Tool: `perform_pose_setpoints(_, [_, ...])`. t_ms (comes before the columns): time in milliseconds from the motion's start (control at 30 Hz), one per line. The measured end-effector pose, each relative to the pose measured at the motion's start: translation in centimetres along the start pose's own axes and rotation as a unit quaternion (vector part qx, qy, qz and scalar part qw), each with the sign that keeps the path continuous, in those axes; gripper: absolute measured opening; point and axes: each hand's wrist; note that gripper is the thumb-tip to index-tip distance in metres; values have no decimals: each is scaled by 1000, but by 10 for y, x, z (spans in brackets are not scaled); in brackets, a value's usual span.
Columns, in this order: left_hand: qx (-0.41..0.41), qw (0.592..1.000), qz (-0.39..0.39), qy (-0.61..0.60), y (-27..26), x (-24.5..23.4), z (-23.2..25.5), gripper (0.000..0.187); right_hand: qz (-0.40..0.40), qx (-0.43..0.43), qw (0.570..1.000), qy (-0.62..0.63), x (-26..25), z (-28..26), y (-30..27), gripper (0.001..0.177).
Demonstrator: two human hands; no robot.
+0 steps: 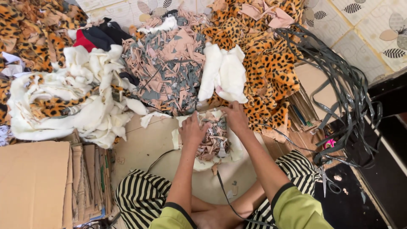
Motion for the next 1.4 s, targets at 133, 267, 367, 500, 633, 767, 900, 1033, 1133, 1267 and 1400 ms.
perform_pose_setpoints(133, [33, 999, -5, 15, 8, 2, -3, 78, -24, -3, 999, -32, 22, 14, 22, 13])
perform_pose_setpoints(267, [50, 993, 6, -108, 5, 5, -7, 57, -93, 72, 978, 172, -10, -16, 16, 22])
perform_pose_setpoints(367, [55, 979, 18, -196, -2, -8, -5, 54, -70, 97, 957, 266, -25, -22, 11, 29])
perform_pose_setpoints(500, [129, 965, 144, -175, -12, -3, -24, 43, -7, 76, 983, 165, -23, -15, -24, 35])
perform_pose_setpoints(633, [59, 995, 48, -57, -53, -14, -2, 52, -37, 37, 981, 188, -38, -66, -48, 50])
perform_pose_setpoints(767, [161, 968, 179, 75, -47, 50, -22, 62, -48, -68, 997, 4, 35, -54, -57, 59])
perform_pose_setpoints(900, [146, 953, 238, 118, -36, 74, -31, 62, -30, -54, 998, -27, 52, -58, -53, 57])
perform_pose_setpoints(1033, [146, 945, 266, 118, -33, 80, -31, 62, -46, -50, 998, -18, 66, -51, -50, 57])
perform_pose_setpoints(1133, [139, 947, 270, 103, -27, 87, -34, 64, -28, -55, 997, -55, 82, -44, -48, 59])
perform_pose_setpoints(1267, [146, 940, 291, 98, -29, 87, -35, 63, -9, -61, 996, -65, 78, -48, -51, 59])
perform_pose_setpoints(1400, [159, 936, 300, 91, -29, 79, -33, 61, 1, -70, 996, -58, 80, -41, -49, 59])
Point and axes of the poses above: each hand's wrist, its own y-axis towards the middle knuckle, its own x-axis out of the palm, z = x × y, and after that the axes turned 8 degrees about -x, right-handed
